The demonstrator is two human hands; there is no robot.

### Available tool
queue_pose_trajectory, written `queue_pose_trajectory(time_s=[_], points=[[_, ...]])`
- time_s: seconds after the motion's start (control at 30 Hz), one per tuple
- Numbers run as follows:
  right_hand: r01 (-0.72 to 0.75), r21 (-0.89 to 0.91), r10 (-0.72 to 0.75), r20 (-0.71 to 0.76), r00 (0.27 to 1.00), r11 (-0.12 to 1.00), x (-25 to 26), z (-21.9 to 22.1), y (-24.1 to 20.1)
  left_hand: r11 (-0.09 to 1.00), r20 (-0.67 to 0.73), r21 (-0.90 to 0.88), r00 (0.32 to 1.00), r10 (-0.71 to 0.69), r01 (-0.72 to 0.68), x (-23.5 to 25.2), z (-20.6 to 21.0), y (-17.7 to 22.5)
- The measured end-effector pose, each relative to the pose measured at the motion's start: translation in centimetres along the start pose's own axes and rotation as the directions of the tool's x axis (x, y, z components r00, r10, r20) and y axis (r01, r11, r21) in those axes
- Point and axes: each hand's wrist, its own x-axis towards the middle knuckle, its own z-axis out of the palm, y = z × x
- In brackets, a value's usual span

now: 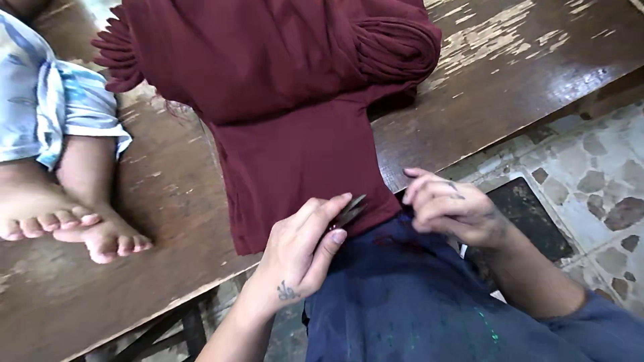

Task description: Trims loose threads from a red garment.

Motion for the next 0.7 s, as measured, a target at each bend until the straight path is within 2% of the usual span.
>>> queue_pose_trajectory(time_s=[0.1,0.13,0.17,0.23,0.3,0.33,0.37,0.43,0.47,0.57,0.6,0.63,0.7], points=[[-0.094,0.003,0.091,0.244,0.966,0.996,-0.8,-2.5,-1.5,0.996,-0.017,0.09,1.0,0.005,-0.004,-0.8,-0.1,0.1],[-0.113,-0.033,0.118,0.267,0.956,0.993,-0.8,-2.6,-2.0,0.99,-0.027,0.142,1.0,0.012,-0.008,-0.8,0.2,0.3],[-0.117,-0.082,0.133,0.237,0.962,0.99,-0.5,-2.3,-2.4,0.977,-0.02,0.212,0.999,0.026,-0.021,-0.6,0.4,0.5],[-0.087,-0.269,0.11,0.071,0.991,0.959,0.3,-0.5,-2.4,0.939,0.032,0.338,0.998,0.052,-0.06,0.2,0.9,0.9],[-0.047,-0.477,0.048,-0.009,0.999,0.877,1.3,2.1,-1.3,0.926,0.049,0.369,0.996,0.07,-0.083,0.8,1.2,0.9],[-0.008,-0.5,-0.014,-0.04,0.999,0.866,1.5,3.2,-0.3,0.923,0.053,0.373,0.996,0.078,-0.092,0.9,1.2,0.9],[0.032,-0.471,-0.087,-0.096,0.992,0.881,1.4,3.9,0.6,0.916,0.062,0.387,0.995,0.084,-0.101,1.0,1.3,0.9],[0.052,-0.339,-0.112,-0.161,0.981,0.939,0.7,3.6,0.8,0.9,0.09,0.418,0.991,0.098,-0.127,1.1,1.3,0.8],[0.034,-0.267,-0.072,-0.135,0.988,0.963,0.2,2.6,0.2,0.903,0.098,0.409,0.99,0.103,-0.134,1.0,1.2,0.7],[-0.056,-0.147,0.074,0.117,0.99,0.988,-1.1,-0.9,-2.4,0.949,0.118,0.287,0.988,0.097,-0.128,0.9,0.2,0.5],[-0.067,-0.126,0.082,0.123,0.989,0.99,-0.9,-1.3,-3.1,0.958,0.133,0.257,0.987,0.095,-0.126,1.3,-0.2,0.5],[-0.075,-0.131,0.084,0.065,0.994,0.989,-0.5,-1.1,-3.6,0.963,0.146,0.238,0.984,0.098,-0.131,1.9,-0.7,0.6],[-0.107,-0.301,0.088,-0.075,0.993,0.948,1.3,0.4,-3.5,0.97,0.133,0.198,0.984,0.116,-0.141,3.5,-1.1,0.9]])
